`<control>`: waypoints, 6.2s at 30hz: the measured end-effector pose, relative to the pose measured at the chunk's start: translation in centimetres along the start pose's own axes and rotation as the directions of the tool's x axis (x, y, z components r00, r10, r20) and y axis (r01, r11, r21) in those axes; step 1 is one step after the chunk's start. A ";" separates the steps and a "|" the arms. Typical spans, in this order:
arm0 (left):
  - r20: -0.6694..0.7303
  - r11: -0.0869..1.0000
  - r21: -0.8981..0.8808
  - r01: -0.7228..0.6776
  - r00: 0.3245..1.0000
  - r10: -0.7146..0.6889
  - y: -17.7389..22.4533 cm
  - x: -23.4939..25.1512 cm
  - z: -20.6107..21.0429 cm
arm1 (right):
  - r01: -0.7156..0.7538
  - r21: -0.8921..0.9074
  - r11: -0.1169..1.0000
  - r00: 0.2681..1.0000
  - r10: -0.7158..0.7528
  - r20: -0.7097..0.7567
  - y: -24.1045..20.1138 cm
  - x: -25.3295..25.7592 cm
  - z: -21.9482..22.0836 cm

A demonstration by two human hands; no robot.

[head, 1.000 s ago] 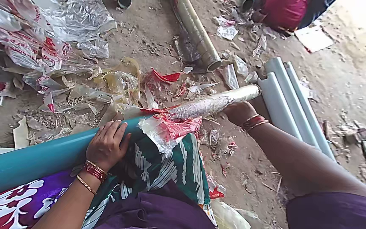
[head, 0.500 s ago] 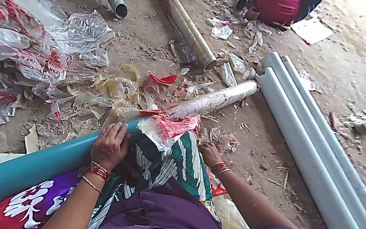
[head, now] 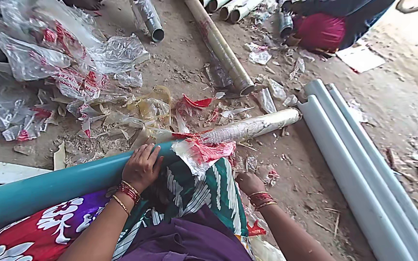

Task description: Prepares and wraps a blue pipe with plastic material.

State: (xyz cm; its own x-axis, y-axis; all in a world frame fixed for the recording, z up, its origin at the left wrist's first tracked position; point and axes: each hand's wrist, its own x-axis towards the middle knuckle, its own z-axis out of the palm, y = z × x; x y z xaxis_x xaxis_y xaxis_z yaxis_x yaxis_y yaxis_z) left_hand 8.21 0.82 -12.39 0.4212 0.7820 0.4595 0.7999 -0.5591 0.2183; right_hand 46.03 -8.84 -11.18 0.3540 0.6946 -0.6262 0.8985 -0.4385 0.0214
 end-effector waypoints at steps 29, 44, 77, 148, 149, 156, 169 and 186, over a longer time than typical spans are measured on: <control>0.737 0.819 0.226 0.527 0.458 -0.498 7.4 12.2 -1.1 | 0.670 0.735 0.102 0.703 -0.403 -0.586 -18.0 2.5 -9.5; 0.677 0.798 0.297 0.525 0.473 -0.563 8.9 12.0 -0.3 | 0.570 0.777 -0.268 0.773 -0.144 -0.618 -15.9 1.5 -8.5; 0.749 0.914 0.272 0.302 0.530 -0.398 8.1 11.3 0.1 | 0.138 0.739 -0.659 0.877 -0.265 -0.400 -9.9 3.9 -5.8; 0.720 0.886 0.399 0.237 0.518 -0.463 8.4 11.3 1.2 | 0.141 -0.016 0.990 0.990 -0.141 0.002 -1.7 4.3 -9.3; 0.725 0.888 0.389 0.246 0.513 -0.460 8.3 11.4 1.1 | 0.142 -0.037 0.989 0.990 -0.141 0.011 -1.8 3.8 -9.6; 0.749 0.905 0.355 0.233 0.509 -0.425 7.7 11.4 1.4 | 0.094 0.268 0.959 0.995 -0.094 -0.011 2.0 5.9 -8.4; 0.711 0.896 0.355 0.267 0.544 -0.445 8.4 10.9 1.0 | 0.344 0.364 0.866 0.938 -0.294 -0.186 -4.6 5.5 -4.5; 0.740 0.896 0.348 0.275 0.507 -0.442 8.3 11.4 1.1 | 0.067 0.339 0.938 0.884 0.101 -0.455 11.1 -5.1 -15.8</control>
State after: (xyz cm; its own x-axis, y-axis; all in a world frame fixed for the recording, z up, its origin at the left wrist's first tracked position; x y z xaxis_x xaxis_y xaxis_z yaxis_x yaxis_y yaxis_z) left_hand 20.15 5.40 -6.26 0.1761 0.8475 -0.5006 0.9814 -0.1906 0.0226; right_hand 58.33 -8.22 4.61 0.5223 0.8298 -0.1967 0.7788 -0.5581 -0.2863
